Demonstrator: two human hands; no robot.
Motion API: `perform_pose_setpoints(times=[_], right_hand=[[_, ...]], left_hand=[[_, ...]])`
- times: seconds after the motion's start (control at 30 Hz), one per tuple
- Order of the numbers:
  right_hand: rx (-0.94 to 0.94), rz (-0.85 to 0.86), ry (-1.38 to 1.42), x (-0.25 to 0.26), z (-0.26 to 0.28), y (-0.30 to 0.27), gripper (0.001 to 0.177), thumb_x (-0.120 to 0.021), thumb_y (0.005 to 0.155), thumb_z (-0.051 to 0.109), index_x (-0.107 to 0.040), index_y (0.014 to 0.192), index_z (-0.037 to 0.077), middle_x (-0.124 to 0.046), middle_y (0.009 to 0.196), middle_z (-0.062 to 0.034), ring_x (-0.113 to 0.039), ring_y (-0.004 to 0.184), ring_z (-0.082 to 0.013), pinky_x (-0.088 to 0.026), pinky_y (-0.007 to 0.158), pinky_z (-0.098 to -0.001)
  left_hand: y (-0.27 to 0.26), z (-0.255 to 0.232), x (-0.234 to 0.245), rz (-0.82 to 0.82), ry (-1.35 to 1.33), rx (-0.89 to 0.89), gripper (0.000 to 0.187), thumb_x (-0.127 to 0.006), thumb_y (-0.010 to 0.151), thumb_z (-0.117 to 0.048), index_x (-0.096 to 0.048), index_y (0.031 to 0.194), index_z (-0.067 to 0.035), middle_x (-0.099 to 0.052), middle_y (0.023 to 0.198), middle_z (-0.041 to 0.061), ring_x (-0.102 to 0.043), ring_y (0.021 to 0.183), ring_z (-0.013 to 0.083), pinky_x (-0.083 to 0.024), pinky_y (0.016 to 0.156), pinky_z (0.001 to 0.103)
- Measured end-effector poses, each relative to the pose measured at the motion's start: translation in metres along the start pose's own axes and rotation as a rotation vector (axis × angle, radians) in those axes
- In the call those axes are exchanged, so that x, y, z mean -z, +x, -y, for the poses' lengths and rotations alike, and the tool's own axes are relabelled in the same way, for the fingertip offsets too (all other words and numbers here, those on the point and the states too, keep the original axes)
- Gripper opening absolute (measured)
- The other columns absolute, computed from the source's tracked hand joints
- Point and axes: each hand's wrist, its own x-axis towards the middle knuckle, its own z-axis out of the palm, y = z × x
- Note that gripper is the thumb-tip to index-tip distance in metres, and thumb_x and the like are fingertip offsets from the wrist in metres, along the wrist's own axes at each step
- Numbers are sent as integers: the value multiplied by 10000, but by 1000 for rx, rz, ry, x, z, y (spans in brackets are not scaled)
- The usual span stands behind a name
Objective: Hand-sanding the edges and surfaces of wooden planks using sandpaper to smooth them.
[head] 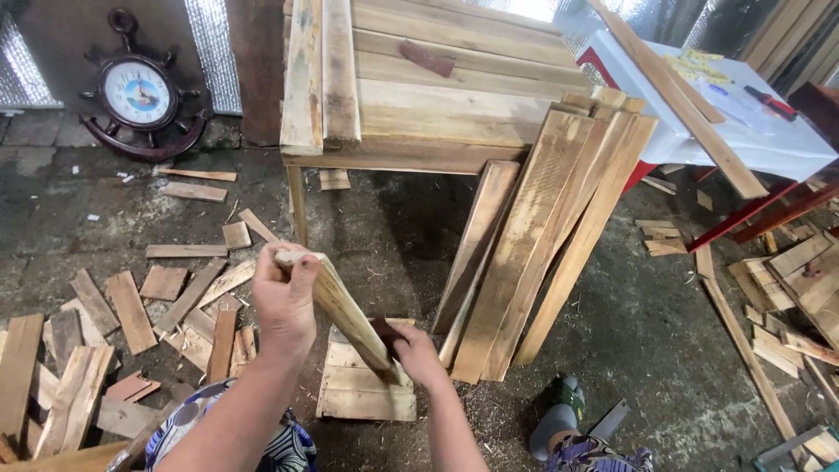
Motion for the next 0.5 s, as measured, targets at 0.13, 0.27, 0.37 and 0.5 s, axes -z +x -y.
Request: perform_pose_setpoints(times=[0.13,0.27,0.37,0.5], right_hand=[[327,-151,157,6,126,-23,387,-564,939,16,-715,1292,61,-743,1237,-165,-653,1214,-293,-524,1022,-481],[594,-164,252,-1,140,-28,391,-486,986,3,-602,1357,43,-634,1389,-182,-643,1283,-305,-564,1094,-428],[592,-90,154,-15,73,-9,429,-474,1011,84,-566,1412,202,-659,1373,-117,-697,1184,-274,-647,955,-422],[34,103,-40,-24,-8,-15,497,-387,976,62,-614,1394,204,-728,1188,-71,-673,1006,-180,-548,927,-378]], left_hand=[[1,-6,-4,-75,44,76,446,-726,926,-480,-501,1068,-122,-539,904,49,-490,847,168,-458,835,307],[5,-6,5,-48,17,174,416,-725,841,-441,-526,1020,-122,-600,914,12,-564,850,157,-518,740,288],[13,6,15,-104,0,170,474,-751,797,-458,-540,1047,-115,-610,930,31,-607,898,184,-576,812,354],[22,5,27,-159,-55,165,428,-783,810,-418,-552,1007,-116,-560,858,-26,-497,802,113,-428,753,217]])
